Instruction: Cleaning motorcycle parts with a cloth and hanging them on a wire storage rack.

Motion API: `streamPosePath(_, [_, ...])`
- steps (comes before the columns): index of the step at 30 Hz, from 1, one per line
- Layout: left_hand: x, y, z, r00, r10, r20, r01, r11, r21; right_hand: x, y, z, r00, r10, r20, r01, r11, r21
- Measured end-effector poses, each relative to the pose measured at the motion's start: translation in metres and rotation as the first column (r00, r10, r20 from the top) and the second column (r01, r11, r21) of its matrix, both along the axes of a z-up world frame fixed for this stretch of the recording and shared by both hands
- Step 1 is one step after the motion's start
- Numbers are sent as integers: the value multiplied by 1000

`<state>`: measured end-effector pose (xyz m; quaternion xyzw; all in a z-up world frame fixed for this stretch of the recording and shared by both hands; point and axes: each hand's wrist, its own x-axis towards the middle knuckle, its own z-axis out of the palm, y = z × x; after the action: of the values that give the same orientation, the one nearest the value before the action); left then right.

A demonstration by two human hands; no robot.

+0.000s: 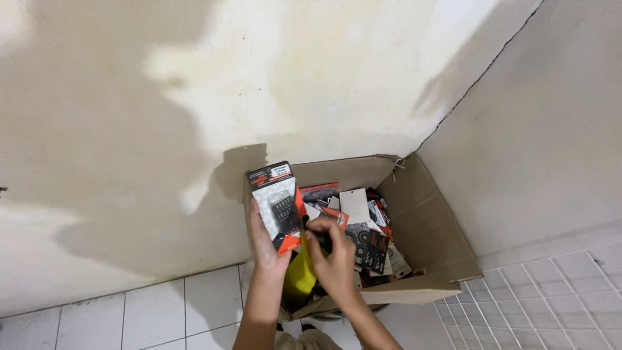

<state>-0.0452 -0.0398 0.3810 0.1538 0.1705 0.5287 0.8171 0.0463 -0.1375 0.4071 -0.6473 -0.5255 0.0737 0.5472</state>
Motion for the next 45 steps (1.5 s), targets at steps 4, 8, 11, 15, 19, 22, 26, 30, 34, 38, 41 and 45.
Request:
streamPosePath(4, [11,-14,-9,996,-84,9,84,996,7,11,11,22,990,-57,-128,57,998,-1])
streamPosePath(8, [11,-23,11,996,-88,-15,89,995,35,9,21,54,991,-83,-109,79,996,-35])
streamPosePath(11, [8,-26,19,996,-52,-70,56,996,64,5,26,46,998,-59,30,58,997,56])
streamPosePath(15, [0,-25,19,993,-23,-116,31,997,67,5,37,30,1000,17,-16,-15,991,134])
streamPosePath(19, [-2,-26,2,990,-91,-110,95,995,33,7,36,30,986,91,-139,-63,980,189])
streamPosePath(22, [-2,-23,-6,987,-91,-130,96,995,32,10,37,31,987,160,24,-162,973,166])
streamPosePath(26, [1,-18,-11,979,-104,-175,115,992,51,11,38,21,948,215,236,-240,967,86])
streamPosePath(30, [4,-16,2,969,-153,-191,169,983,70,-6,28,39,954,199,222,-238,957,166])
streamPosePath(34, [-1,-11,11,990,-60,-129,76,989,124,-25,11,15,959,116,258,-133,990,48])
streamPosePath(38, [-4,-7,22,996,76,-53,-72,994,84,-37,-9,4,980,136,144,-142,989,34])
streamPosePath(41, [-5,-11,28,995,88,54,-92,993,77,-28,-10,-20,996,81,-49,-77,994,77])
streamPosePath(45, [3,-15,31,983,141,119,-157,978,136,-22,-12,-32,994,-40,-105,48,996,81])
